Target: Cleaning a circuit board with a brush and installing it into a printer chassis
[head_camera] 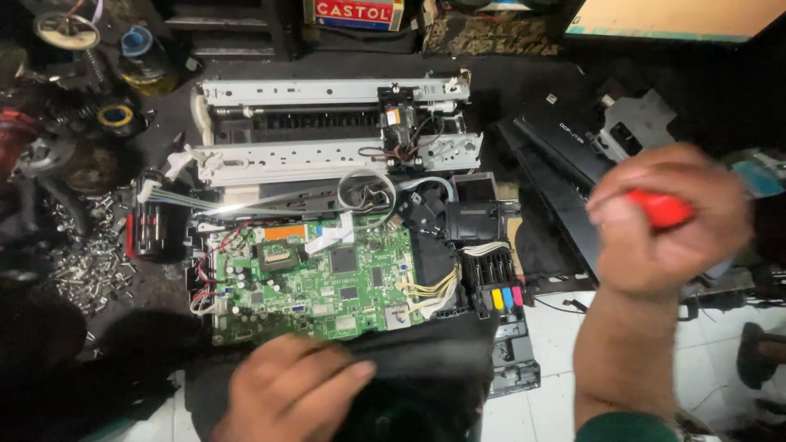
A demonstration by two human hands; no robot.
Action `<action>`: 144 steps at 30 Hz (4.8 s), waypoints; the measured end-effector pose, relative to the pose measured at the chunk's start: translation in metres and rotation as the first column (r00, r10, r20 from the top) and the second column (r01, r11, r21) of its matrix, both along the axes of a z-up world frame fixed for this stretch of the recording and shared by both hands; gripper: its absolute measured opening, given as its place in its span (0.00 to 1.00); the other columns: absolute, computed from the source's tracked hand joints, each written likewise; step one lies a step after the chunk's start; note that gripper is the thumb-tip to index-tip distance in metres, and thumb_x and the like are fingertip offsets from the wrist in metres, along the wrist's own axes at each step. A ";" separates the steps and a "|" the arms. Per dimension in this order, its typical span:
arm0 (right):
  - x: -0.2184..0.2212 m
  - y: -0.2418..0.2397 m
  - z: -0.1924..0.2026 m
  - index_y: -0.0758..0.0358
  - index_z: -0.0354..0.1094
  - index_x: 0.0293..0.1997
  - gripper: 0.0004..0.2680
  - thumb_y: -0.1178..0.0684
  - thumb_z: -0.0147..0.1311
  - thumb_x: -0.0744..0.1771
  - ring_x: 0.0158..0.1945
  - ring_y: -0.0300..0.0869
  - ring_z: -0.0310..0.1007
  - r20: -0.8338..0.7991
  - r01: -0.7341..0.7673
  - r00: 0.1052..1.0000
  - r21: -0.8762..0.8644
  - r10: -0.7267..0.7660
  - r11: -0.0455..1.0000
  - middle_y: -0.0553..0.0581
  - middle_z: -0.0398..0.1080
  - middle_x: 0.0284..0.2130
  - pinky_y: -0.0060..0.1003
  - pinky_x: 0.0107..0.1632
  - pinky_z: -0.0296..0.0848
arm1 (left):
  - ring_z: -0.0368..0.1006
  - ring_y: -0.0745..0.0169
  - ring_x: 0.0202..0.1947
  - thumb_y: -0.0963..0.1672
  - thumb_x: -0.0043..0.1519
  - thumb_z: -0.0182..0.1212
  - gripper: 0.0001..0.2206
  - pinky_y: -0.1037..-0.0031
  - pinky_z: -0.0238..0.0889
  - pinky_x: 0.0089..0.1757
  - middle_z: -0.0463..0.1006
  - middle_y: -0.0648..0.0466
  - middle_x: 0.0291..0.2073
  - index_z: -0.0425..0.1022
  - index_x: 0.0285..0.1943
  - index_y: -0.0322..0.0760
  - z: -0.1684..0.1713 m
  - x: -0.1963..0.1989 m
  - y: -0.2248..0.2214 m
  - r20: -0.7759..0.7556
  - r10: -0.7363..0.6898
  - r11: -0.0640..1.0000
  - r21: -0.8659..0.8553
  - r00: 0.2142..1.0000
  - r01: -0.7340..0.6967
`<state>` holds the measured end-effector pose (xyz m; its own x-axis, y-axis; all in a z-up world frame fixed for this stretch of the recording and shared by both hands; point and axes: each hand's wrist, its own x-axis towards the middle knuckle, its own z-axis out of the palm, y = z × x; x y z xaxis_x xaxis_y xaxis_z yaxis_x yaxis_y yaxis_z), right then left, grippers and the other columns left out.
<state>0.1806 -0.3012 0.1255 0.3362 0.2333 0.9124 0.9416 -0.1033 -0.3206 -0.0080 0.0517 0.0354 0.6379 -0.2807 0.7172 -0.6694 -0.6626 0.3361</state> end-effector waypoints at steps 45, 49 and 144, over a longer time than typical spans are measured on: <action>-0.044 -0.048 -0.041 0.83 0.63 0.38 0.06 0.76 0.40 0.63 0.21 0.53 0.72 0.101 0.294 0.946 0.140 -0.308 0.946 0.76 0.68 0.22 0.38 0.22 0.75 | 0.75 0.45 0.56 0.35 0.61 0.53 0.20 0.50 0.61 0.57 0.78 0.46 0.54 0.72 0.64 0.35 0.000 0.054 -0.025 0.018 -0.094 0.975 0.203 0.995 0.088; -0.083 -0.043 -0.034 0.82 0.67 0.44 0.07 0.75 0.51 0.64 0.24 0.48 0.74 0.035 0.503 0.864 -0.119 -0.503 0.856 0.68 0.71 0.24 0.36 0.28 0.76 | 0.75 0.49 0.58 0.43 0.60 0.70 0.19 0.58 0.58 0.64 0.78 0.46 0.56 0.75 0.60 0.36 0.014 0.026 0.004 -0.017 0.116 0.992 0.056 0.993 -0.115; 0.039 -0.091 -0.057 0.73 0.75 0.55 0.09 0.65 0.66 0.69 0.48 0.56 0.76 0.216 0.722 0.644 -0.487 -0.734 0.491 0.65 0.78 0.48 0.46 0.54 0.71 | 0.72 0.43 0.51 0.41 0.72 0.42 0.15 0.58 0.64 0.57 0.78 0.41 0.48 0.76 0.54 0.28 -0.061 0.006 0.075 -0.190 0.419 0.831 -0.314 0.888 -0.460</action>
